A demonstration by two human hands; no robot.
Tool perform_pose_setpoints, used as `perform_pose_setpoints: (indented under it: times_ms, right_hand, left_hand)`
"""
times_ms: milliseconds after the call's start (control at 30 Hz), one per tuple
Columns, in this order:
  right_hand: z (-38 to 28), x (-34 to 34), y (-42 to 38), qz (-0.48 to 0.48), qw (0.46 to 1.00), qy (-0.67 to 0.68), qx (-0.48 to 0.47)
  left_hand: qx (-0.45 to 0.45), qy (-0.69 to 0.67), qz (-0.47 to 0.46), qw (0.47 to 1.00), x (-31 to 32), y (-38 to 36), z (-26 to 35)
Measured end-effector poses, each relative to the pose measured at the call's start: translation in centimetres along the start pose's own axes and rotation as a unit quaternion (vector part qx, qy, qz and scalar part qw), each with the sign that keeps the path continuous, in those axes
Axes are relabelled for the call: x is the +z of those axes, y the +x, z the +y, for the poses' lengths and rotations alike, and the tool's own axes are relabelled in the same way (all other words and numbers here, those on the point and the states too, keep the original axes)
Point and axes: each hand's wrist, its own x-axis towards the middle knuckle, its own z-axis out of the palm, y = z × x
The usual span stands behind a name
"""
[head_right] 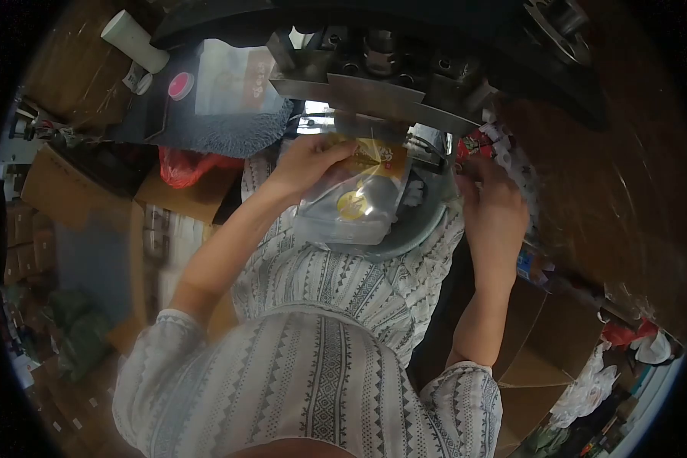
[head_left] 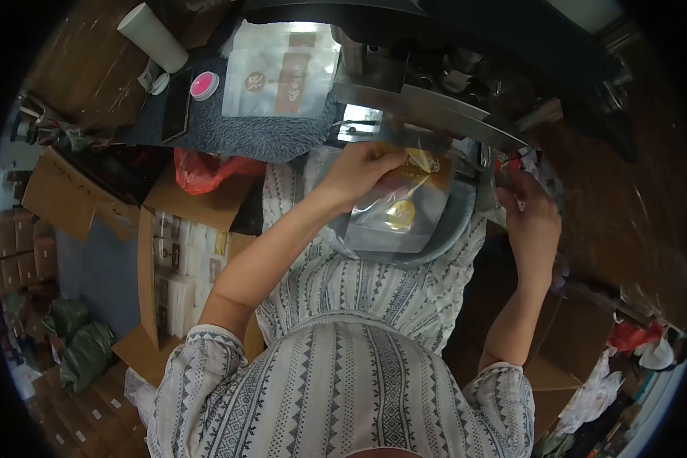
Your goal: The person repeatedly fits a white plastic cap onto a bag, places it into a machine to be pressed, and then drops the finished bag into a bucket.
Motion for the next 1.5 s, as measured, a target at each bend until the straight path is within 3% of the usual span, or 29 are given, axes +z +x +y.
perform_pose_setpoints:
  times_ms: [33, 100, 167, 200, 233, 267, 367, 467, 500, 533, 567, 633, 733, 767, 833, 867, 933, 967, 1000, 1033, 1100, 1200, 1267, 1333, 1367, 1400, 1433, 1467, 1500]
  right_hand:
    - [0.9, 0.2, 0.1, 0.02, 0.992, -0.104, 0.067]
    - [2.9, 1.4, 0.5, 0.001, 0.991, -0.117, 0.059]
    - [4.3, 2.0, 1.5, -0.017, 0.99, -0.13, 0.048]
    - [5.0, 2.2, 1.7, -0.031, 0.996, -0.078, 0.037]
    - [5.3, 2.2, 1.8, -0.041, 0.998, -0.027, 0.025]
    - [4.8, 1.8, 1.6, -0.039, 0.999, -0.027, 0.023]
    - [1.5, 0.0, 1.1, -0.043, 0.989, 0.107, 0.089]
    - [-2.0, -0.1, 0.2, -0.071, 0.975, 0.208, 0.021]
    - [-3.6, 0.7, 0.2, -0.072, 0.963, 0.255, -0.051]
    - [-5.0, 1.3, 0.3, -0.072, 0.943, 0.3, -0.124]
    - [-6.2, 1.9, 0.6, -0.071, 0.943, 0.3, -0.127]
    - [-8.0, 2.9, 0.9, 0.004, 0.937, 0.196, -0.289]
    - [-8.6, 2.9, 1.2, 0.013, 0.926, 0.161, -0.343]
    - [-8.4, 2.9, 1.1, 0.013, 0.926, 0.159, -0.341]
    - [-7.7, 2.9, 1.0, -0.118, 0.906, 0.263, -0.31]
    - [-7.4, 2.9, 1.1, -0.117, 0.906, 0.262, -0.31]
    - [-6.6, 2.9, 1.5, -0.141, 0.936, 0.281, -0.155]
    - [-6.1, 2.8, 1.6, -0.14, 0.937, 0.28, -0.157]
    - [-5.5, 2.7, 1.6, -0.089, 0.947, 0.281, -0.127]
    - [-4.9, 2.6, 1.5, -0.037, 0.954, 0.281, -0.096]
    - [-4.1, 1.6, 0.8, -0.031, 0.961, 0.255, -0.101]
    - [-2.1, -0.1, -1.1, -0.003, 0.975, 0.203, -0.084]
    - [-0.7, -1.2, -1.9, 0.018, 0.982, 0.179, -0.062]
    - [0.7, -2.2, -2.5, 0.081, 0.994, 0.059, 0.052]
    - [2.3, -2.3, -2.9, 0.084, 0.993, 0.058, 0.054]
    - [4.4, -2.0, -3.4, 0.071, 0.989, -0.077, 0.108]
    - [5.6, -1.6, -3.6, 0.057, 0.963, -0.21, 0.161]
    - [6.0, -1.3, -3.4, 0.059, 0.962, -0.211, 0.164]
    - [6.3, -1.0, -2.8, 0.013, 0.961, -0.217, 0.171]
  left_hand:
    - [-0.002, 0.001, 0.0, 1.0, -0.2, -0.1, -0.1]
    - [0.089, 0.241, 0.014, 0.966, -1.7, -0.1, 0.2]
    - [0.233, 0.292, 0.168, 0.912, -5.7, 1.6, 1.0]
    - [0.344, 0.442, 0.244, 0.792, -8.2, 2.5, 1.5]
    - [0.44, 0.566, 0.308, 0.626, -10.5, 3.1, 1.8]
    - [0.311, 0.651, 0.253, 0.644, -13.0, 3.9, -0.8]
    - [0.363, 0.656, 0.18, 0.637, -11.6, -1.3, -2.2]
    - [0.299, 0.592, 0.236, 0.711, -11.6, -4.5, -1.5]
    - [0.279, 0.541, 0.265, 0.747, -11.3, -5.3, -1.4]
    - [0.281, 0.54, 0.268, 0.747, -10.5, -6.1, -1.2]
    - [0.321, 0.53, 0.274, 0.736, -9.1, -6.7, -1.1]
    - [0.359, 0.52, 0.28, 0.722, -7.5, -7.9, -0.6]
    - [0.395, 0.52, 0.23, 0.721, -6.3, -8.9, 0.3]
    - [0.39, 0.52, 0.172, 0.74, -6.0, -9.1, 0.4]
    - [0.383, 0.518, 0.111, 0.757, -5.5, -8.6, -0.2]
    - [0.369, 0.496, 0.065, 0.783, -5.4, -7.7, -1.3]
    - [0.355, 0.472, 0.019, 0.807, -4.2, -6.4, -1.8]
    - [0.209, 0.363, -0.002, 0.908, -3.2, -5.6, -1.5]
    - [0.053, 0.237, -0.024, 0.97, -2.5, -4.7, -1.3]
    - [0.053, 0.237, -0.025, 0.97, -2.1, -3.3, -1.0]
    - [-0.023, 0.136, -0.05, 0.989, -1.7, -0.4, -0.4]
    - [-0.014, 0.006, -0.054, 0.998, -0.8, 0.4, 0.3]
    - [-0.012, 0.005, -0.045, 0.999, -1.0, 0.3, -0.3]
    - [-0.01, 0.005, -0.039, 0.999, -1.7, 0.0, 0.0]
    - [0.012, 0.084, -0.042, 0.995, -2.9, -0.3, 1.2]
    - [0.037, 0.163, -0.045, 0.985, -4.4, -0.5, 2.3]
    - [0.067, 0.227, -0.01, 0.972, -7.0, 0.5, 3.6]
    - [0.095, 0.287, 0.026, 0.953, -9.8, 2.3, 5.2]
    - [0.138, 0.406, 0.133, 0.894, -11.6, 3.8, 6.9]
